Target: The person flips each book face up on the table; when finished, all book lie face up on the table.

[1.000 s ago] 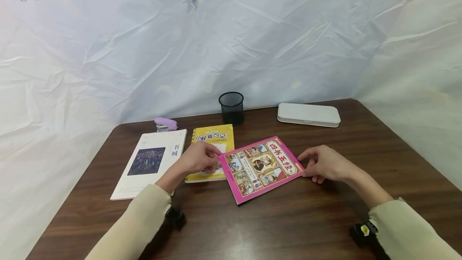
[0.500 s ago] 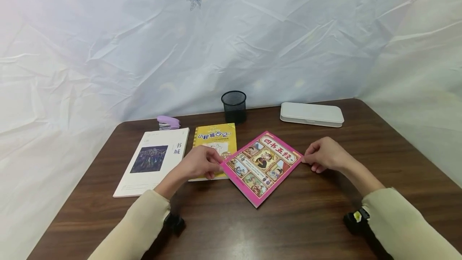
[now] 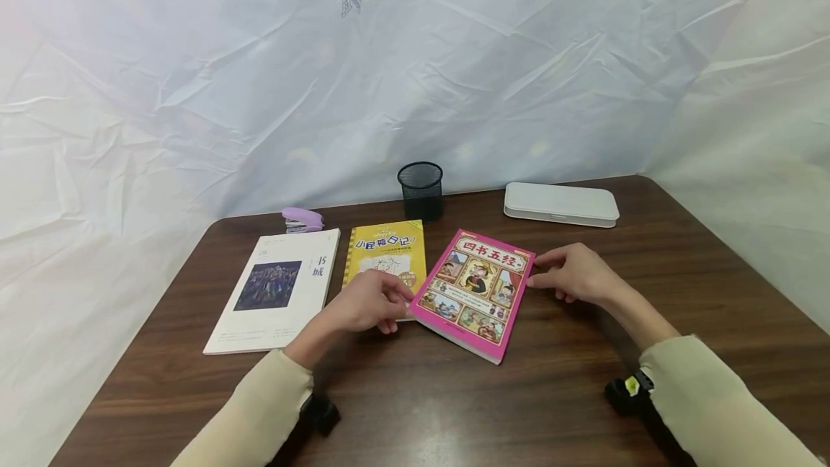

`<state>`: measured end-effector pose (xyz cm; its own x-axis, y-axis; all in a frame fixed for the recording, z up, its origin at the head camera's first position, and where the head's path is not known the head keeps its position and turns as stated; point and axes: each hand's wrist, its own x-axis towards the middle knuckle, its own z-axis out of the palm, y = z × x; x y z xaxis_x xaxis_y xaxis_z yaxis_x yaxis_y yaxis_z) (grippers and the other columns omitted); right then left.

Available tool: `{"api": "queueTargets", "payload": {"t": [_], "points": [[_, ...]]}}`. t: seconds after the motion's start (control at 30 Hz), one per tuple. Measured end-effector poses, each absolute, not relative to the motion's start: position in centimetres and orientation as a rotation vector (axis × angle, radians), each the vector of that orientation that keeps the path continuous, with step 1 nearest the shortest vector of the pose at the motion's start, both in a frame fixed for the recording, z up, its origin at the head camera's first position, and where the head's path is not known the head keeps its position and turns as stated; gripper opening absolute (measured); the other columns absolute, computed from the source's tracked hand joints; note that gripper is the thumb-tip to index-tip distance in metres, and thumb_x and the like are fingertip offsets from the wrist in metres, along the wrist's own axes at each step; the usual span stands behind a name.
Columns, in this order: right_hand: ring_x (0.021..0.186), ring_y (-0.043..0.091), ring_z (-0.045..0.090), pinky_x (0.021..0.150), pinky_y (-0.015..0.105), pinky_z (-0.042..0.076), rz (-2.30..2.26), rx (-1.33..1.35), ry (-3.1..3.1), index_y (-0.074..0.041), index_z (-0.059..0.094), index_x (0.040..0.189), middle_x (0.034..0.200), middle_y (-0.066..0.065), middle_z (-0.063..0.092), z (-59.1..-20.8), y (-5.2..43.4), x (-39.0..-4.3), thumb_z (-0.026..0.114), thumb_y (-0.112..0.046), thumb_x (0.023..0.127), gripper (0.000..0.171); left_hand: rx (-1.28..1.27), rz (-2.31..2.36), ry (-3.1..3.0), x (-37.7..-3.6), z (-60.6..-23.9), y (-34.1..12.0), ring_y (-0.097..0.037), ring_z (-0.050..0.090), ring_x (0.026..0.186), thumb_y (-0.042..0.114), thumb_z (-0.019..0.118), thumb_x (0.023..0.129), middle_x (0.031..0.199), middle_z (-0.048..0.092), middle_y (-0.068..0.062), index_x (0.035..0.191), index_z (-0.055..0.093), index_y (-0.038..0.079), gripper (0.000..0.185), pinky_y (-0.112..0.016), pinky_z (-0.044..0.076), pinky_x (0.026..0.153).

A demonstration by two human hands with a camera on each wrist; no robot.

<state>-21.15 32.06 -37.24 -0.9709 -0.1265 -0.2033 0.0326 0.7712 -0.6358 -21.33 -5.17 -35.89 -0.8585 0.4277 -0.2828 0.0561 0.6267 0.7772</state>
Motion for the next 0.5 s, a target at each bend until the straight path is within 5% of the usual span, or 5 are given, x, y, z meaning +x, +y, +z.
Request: {"api": "queueTargets", "payload": {"t": [0.23, 0.5], "points": [[0.061, 0.013, 0.050, 0.052, 0.026, 0.042, -0.954, -0.186, 2.721, 0.013, 0.047, 0.150, 0.080, 0.001, 0.059, -37.2, 31.6, -21.1, 0.084, -0.040, 0.091, 0.087, 0.438, 1.140, 2.377, -20.9, -36.1, -4.5, -0.014, 0.065, 0.052, 0.012, 0.083, 0.091, 0.075, 0.071, -0.007, 0.136, 0.070, 0.008, 0.047, -0.021, 0.056, 0.052], [0.064, 0.011, 0.048, 0.058, 0.026, 0.035, -0.926, -0.261, 2.784, 0.014, 0.049, 0.148, 0.079, 0.001, 0.059, -37.5, 31.5, -20.9, 0.085, -0.034, 0.090, 0.083, 0.463, 1.123, 2.358, -20.4, -36.2, -3.4, -0.013, 0.064, 0.051, 0.009, 0.084, 0.090, 0.073, 0.070, -0.009, 0.144, 0.065, 0.008, 0.057, -0.021, 0.055, 0.049]]}}
